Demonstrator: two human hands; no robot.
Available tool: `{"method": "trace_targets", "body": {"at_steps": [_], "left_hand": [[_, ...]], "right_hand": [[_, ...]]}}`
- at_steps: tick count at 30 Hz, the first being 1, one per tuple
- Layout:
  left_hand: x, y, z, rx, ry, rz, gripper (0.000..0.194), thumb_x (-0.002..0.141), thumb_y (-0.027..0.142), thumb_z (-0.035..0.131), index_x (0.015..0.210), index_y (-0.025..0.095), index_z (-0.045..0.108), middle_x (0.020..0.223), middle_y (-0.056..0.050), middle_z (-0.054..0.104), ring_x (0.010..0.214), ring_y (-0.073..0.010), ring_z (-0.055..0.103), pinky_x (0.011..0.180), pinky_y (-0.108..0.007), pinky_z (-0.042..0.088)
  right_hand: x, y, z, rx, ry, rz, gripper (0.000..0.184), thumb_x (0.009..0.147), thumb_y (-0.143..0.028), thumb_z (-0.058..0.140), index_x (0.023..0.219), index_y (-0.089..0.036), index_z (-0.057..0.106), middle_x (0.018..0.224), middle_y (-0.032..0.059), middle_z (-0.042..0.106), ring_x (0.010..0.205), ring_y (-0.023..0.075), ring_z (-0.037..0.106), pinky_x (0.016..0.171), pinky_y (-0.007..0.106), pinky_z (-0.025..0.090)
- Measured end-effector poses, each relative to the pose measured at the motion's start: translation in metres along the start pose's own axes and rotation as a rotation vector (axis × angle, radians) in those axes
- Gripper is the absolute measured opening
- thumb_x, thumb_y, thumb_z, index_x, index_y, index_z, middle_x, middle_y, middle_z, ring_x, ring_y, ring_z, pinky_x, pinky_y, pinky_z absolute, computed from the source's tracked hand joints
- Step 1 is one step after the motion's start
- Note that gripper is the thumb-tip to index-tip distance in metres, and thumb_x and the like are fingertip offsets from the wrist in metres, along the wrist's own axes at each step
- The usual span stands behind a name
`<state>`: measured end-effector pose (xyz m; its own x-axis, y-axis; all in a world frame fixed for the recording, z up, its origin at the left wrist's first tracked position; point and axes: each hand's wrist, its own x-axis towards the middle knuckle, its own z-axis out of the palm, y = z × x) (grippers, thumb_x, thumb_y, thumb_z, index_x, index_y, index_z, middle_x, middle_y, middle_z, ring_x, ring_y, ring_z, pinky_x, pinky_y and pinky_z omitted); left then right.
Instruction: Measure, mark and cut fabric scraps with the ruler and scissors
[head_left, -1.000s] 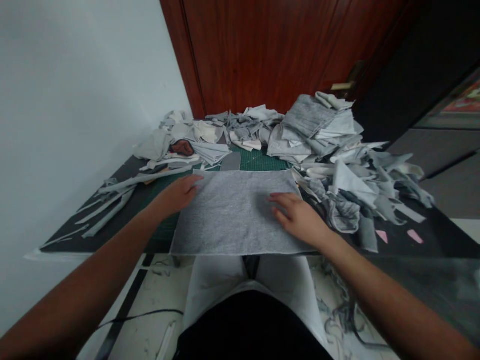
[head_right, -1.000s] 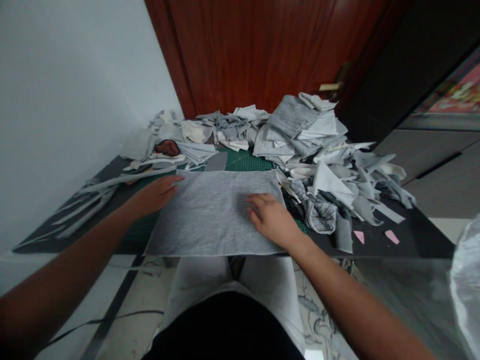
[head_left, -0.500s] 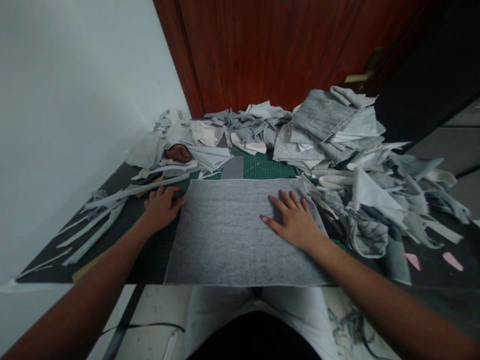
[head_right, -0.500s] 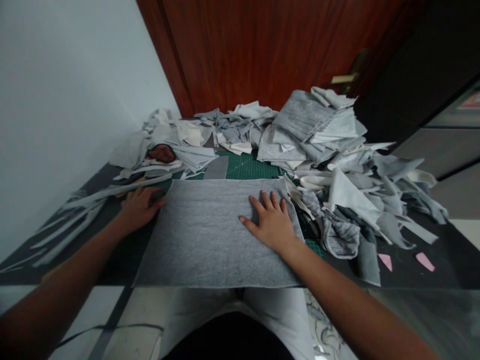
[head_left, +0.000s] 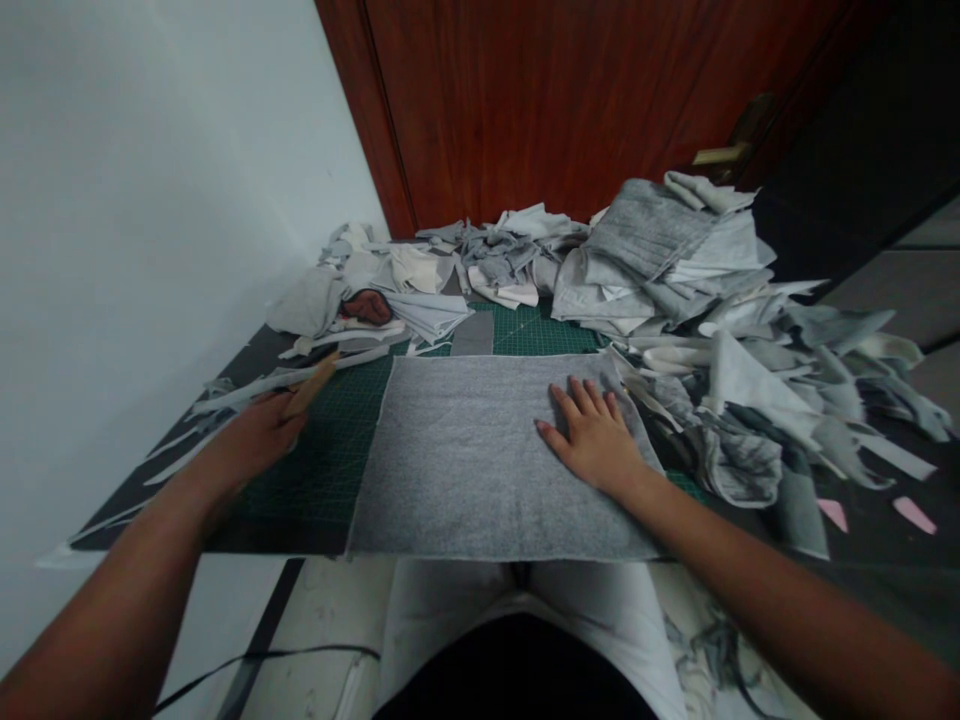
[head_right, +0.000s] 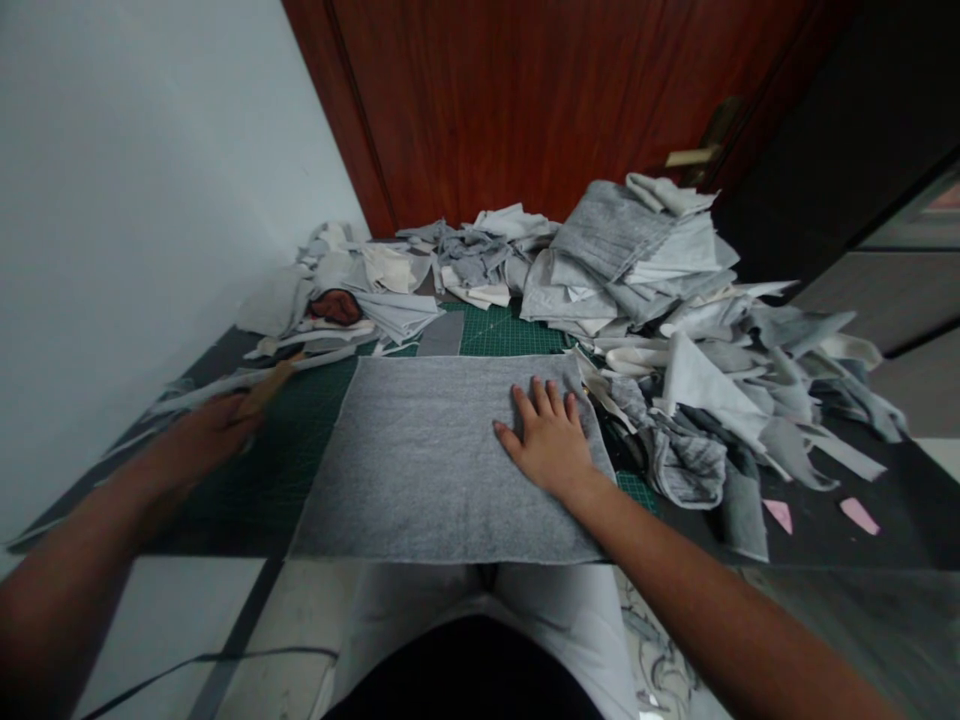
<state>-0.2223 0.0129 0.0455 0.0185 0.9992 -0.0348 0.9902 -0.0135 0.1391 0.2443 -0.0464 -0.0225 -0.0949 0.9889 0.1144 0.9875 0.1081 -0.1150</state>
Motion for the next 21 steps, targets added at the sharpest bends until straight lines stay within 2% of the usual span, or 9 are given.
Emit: {"method": "trace_targets", "body": {"at_steps": [2,4,5,6,9,11,13,16,21], "left_hand": [[0.000,0.008,-0.016,-0.028,0.060,-0.081,0.036,0.089,0.044,0.041,0.102,0.020,0.064,0.074,-0.002,0.068,0.074,-0.0235,0.065,0.068,-0.031,0.052],[0.002,0.032,-0.029,-0.095,0.040,-0.173,0.039,0.092,0.048,0.042,0.105,0.019,0.064,0.064,0.000,0.064,0.062,-0.0212,0.062,0.059,-0.029,0.049],[0.004,0.050,-0.031,-0.114,0.045,-0.149,0.040,0.094,0.048,0.040,0.104,0.019,0.065,0.066,0.000,0.065,0.060,-0.0208,0.061,0.060,-0.029,0.049],[0.007,0.071,-0.029,-0.106,0.049,-0.036,0.039,0.095,0.047,0.040,0.106,0.019,0.066,0.076,-0.002,0.069,0.066,-0.0208,0.064,0.066,-0.030,0.051],[0.025,0.142,-0.004,0.050,0.068,0.318,0.035,0.098,0.037,0.043,0.117,0.020,0.067,0.111,-0.009,0.072,0.101,-0.0255,0.068,0.089,-0.034,0.052],[0.042,0.181,0.020,0.066,0.085,0.360,0.038,0.101,0.033,0.038,0.122,0.019,0.066,0.120,-0.012,0.069,0.106,-0.0260,0.068,0.090,-0.034,0.051],[0.060,0.203,0.041,0.076,0.081,0.404,0.037,0.101,0.032,0.040,0.125,0.023,0.067,0.126,-0.010,0.066,0.106,-0.0249,0.068,0.087,-0.033,0.051],[0.085,0.199,0.055,0.090,0.081,0.434,0.037,0.101,0.030,0.042,0.127,0.024,0.068,0.132,-0.010,0.063,0.105,-0.0245,0.069,0.087,-0.033,0.051],[0.117,0.133,0.043,0.115,0.123,0.389,0.034,0.101,0.024,0.041,0.117,0.011,0.068,0.129,-0.016,0.066,0.119,-0.0288,0.061,0.108,-0.044,0.042]], "right_hand": [[0.000,0.000,0.000,0.017,0.002,0.002,0.072,0.103,-0.061,0.038,0.159,-0.016,0.042,0.165,0.0188,0.033,0.155,0.0387,0.027,0.124,0.058,0.021],[0.000,0.000,0.000,0.027,0.004,0.005,0.072,0.103,-0.061,0.038,0.158,-0.016,0.042,0.165,0.0190,0.033,0.155,0.0387,0.027,0.124,0.058,0.021],[-0.001,0.000,0.000,0.029,0.003,0.006,0.072,0.103,-0.061,0.037,0.158,-0.016,0.042,0.165,0.0191,0.033,0.155,0.0388,0.027,0.124,0.058,0.021],[-0.001,-0.001,0.000,0.029,0.004,0.008,0.071,0.103,-0.061,0.037,0.158,-0.016,0.042,0.165,0.0192,0.033,0.155,0.0388,0.027,0.124,0.058,0.021],[-0.002,-0.002,0.001,0.023,0.016,0.016,0.071,0.103,-0.060,0.038,0.159,-0.016,0.042,0.166,0.0186,0.032,0.155,0.0389,0.027,0.124,0.058,0.021],[-0.002,-0.003,0.002,0.019,0.033,0.023,0.070,0.104,-0.060,0.038,0.159,-0.017,0.042,0.166,0.0181,0.033,0.155,0.0387,0.027,0.124,0.057,0.021],[-0.002,-0.003,0.002,0.020,0.044,0.027,0.070,0.104,-0.060,0.037,0.159,-0.017,0.042,0.165,0.0178,0.033,0.155,0.0378,0.028,0.125,0.056,0.020],[-0.002,-0.002,0.002,0.030,0.038,0.021,0.071,0.103,-0.061,0.037,0.159,-0.017,0.041,0.166,0.0171,0.032,0.155,0.0364,0.027,0.125,0.056,0.020],[-0.002,-0.001,0.002,0.045,0.032,0.012,0.072,0.103,-0.062,0.035,0.160,-0.018,0.040,0.167,0.0165,0.030,0.156,0.0362,0.026,0.125,0.056,0.019]]}}
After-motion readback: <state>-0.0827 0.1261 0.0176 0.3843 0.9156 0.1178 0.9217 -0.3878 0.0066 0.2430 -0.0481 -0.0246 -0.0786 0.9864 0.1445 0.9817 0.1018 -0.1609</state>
